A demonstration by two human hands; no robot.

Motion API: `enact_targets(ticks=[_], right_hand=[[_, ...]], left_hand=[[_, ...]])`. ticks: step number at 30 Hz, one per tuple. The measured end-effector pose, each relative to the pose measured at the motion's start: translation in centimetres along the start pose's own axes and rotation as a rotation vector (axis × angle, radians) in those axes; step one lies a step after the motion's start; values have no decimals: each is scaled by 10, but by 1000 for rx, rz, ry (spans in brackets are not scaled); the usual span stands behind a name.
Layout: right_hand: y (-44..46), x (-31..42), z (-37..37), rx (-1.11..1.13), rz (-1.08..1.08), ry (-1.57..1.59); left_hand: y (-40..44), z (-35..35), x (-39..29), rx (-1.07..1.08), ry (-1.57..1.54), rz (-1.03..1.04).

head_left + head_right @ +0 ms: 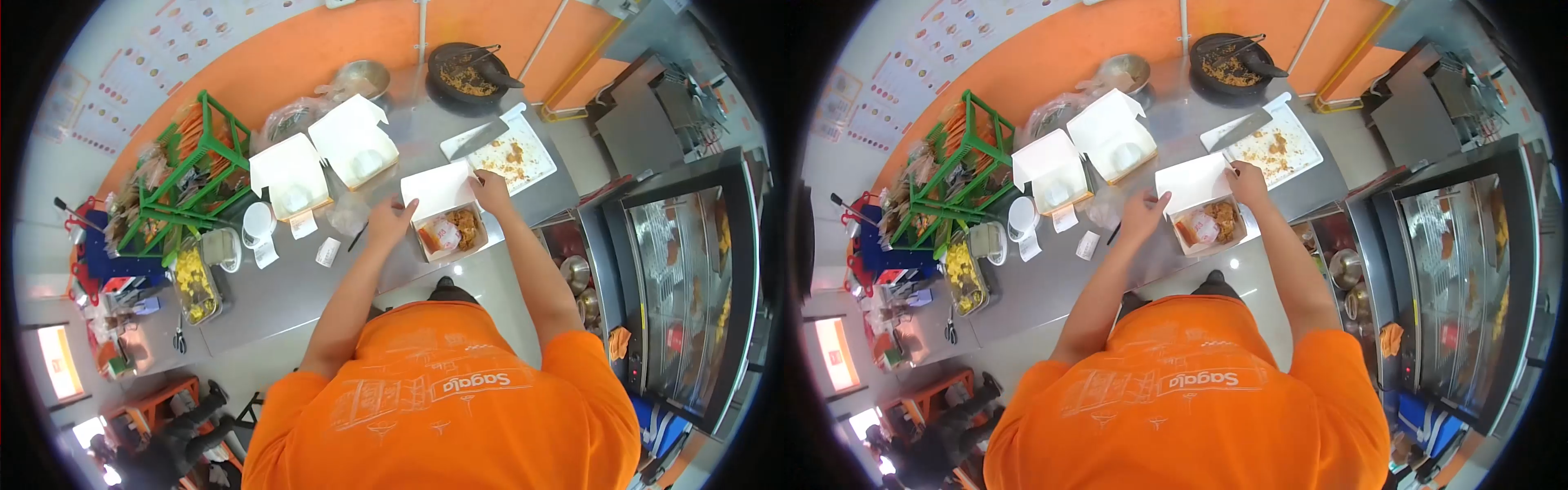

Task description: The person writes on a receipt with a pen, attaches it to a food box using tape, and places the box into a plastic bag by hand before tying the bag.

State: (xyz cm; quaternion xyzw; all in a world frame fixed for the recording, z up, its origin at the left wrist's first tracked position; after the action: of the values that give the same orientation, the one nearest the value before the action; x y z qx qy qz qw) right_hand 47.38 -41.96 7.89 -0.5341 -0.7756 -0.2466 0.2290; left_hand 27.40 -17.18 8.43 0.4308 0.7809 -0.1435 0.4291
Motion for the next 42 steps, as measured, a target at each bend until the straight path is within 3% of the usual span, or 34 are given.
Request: enact_targets(ticks=[2, 5, 8, 11, 15, 22, 28, 31, 35, 38, 42], right_hand=[[-15, 6, -19, -4, -133, -22], [-60, 9, -50, -101, -198, 150], [-104, -2, -55, -236, -262, 258], [-121, -40, -23, -194, -146, 328], [-123, -59, 2, 31, 95, 615], [-107, -70, 5, 175, 92, 549], [-95, -49, -4, 244, 54, 673], [-89, -49, -4, 292, 53, 695], [-84, -54, 1, 320, 67, 692], [-82, -40, -11, 324, -53, 649], [-81, -48, -20, 455, -225, 291]], left_hand=[[6, 16, -23, 104, 36, -81], [-41, 3, -39, 60, 103, -126], [-96, 12, -32, -128, 95, -15], [-126, 39, -9, -180, 57, -104], [-139, 60, 1, -138, -73, -200], [-136, 45, -19, -196, -308, -248], [-127, 33, -24, -63, -319, -344], [-121, 34, -23, 3, -368, -186], [-118, 34, -21, 39, -296, -147], [-116, 35, -18, 99, -277, -183], [-114, 31, -26, 198, -322, -104]])
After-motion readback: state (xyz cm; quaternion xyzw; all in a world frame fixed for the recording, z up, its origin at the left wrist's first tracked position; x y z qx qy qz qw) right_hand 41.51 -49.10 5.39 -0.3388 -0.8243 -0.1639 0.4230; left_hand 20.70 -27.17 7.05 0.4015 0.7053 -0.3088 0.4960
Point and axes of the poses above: each hand's wrist, its own y-axis towards the middle knuckle, its own z-axis out of the palm, x = y × z, the point moved 5 cm from there along y, towards the middle knuckle, and after that the axes turned 9 degrees about -x, right-handed, at the moved point
